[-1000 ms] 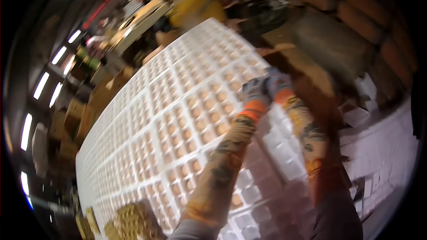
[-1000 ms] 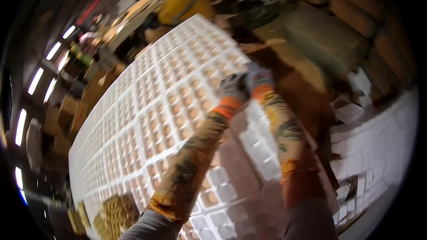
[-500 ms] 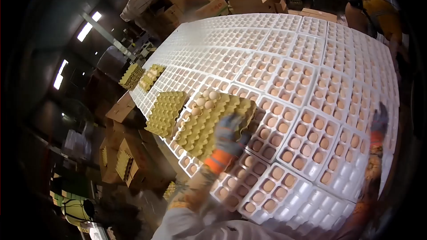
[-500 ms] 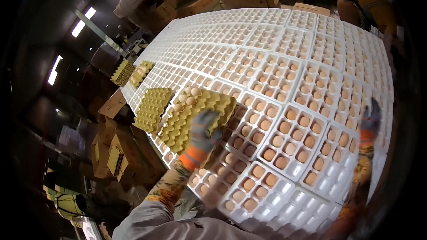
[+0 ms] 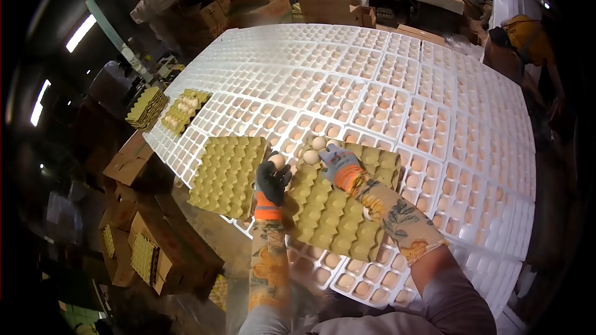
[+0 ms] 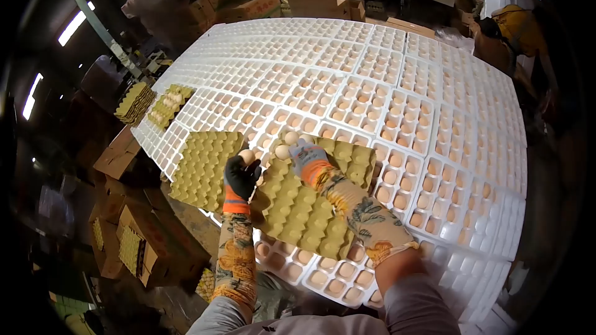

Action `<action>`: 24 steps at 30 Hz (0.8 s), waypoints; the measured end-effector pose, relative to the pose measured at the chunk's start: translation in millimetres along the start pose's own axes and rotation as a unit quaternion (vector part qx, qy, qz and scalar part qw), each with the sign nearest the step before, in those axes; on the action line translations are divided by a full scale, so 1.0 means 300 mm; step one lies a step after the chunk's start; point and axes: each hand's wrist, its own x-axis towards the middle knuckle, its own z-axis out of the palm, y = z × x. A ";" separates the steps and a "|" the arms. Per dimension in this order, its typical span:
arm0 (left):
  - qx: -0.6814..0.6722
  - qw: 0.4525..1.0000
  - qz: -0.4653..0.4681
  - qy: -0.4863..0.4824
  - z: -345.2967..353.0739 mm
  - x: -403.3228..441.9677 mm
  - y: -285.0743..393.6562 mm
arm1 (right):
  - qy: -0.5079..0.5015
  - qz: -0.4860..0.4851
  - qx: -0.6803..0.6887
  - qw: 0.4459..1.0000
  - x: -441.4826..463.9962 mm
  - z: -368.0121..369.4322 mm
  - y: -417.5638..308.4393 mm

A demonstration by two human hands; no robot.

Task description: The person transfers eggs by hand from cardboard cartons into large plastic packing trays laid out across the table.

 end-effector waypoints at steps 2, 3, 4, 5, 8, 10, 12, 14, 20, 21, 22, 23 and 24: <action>-0.179 0.980 -0.071 -0.050 0.015 0.016 0.063 | -0.075 0.101 0.262 0.957 0.021 -0.010 0.069; -0.051 0.996 -0.056 -0.057 -0.008 0.067 0.038 | -0.084 0.184 0.479 0.854 0.018 -0.019 0.120; 0.078 0.994 -0.041 -0.060 -0.030 0.116 0.014 | -0.079 0.191 0.472 0.857 0.033 -0.022 0.156; 0.278 0.958 -0.072 -0.017 0.054 0.121 0.047 | -0.057 0.233 0.538 0.808 0.051 -0.022 0.195; 0.779 0.617 0.114 0.005 0.201 0.163 -0.047 | -0.045 0.327 0.521 0.787 0.089 -0.042 0.200; 0.794 0.604 0.021 -0.062 0.303 0.128 0.010 | -0.093 0.231 0.115 0.962 0.118 0.005 0.113; 0.749 0.658 0.063 -0.050 0.251 0.158 0.001 | -0.220 0.175 -0.146 0.949 0.181 0.021 0.062; 0.526 0.845 0.055 -0.077 0.149 0.143 0.012 | -0.142 0.178 -0.003 0.974 0.167 0.021 0.128; -0.033 0.985 -0.048 -0.165 0.025 -0.095 0.082 | -0.041 0.218 0.622 0.751 0.106 -0.077 0.164; 0.066 0.982 -0.006 -0.177 0.047 -0.133 0.071 | -0.071 0.186 0.524 0.828 0.135 -0.008 0.213; 0.068 0.982 -0.009 -0.177 0.063 -0.165 0.052 | 0.053 0.086 0.166 0.981 0.156 0.011 0.154; 0.072 0.980 -0.016 -0.187 0.078 -0.195 0.024 | -0.007 0.129 0.055 0.990 0.177 -0.018 0.065; 0.079 0.976 0.003 -0.202 0.086 -0.213 -0.015 | -0.203 0.114 -0.151 0.961 0.255 -0.010 0.023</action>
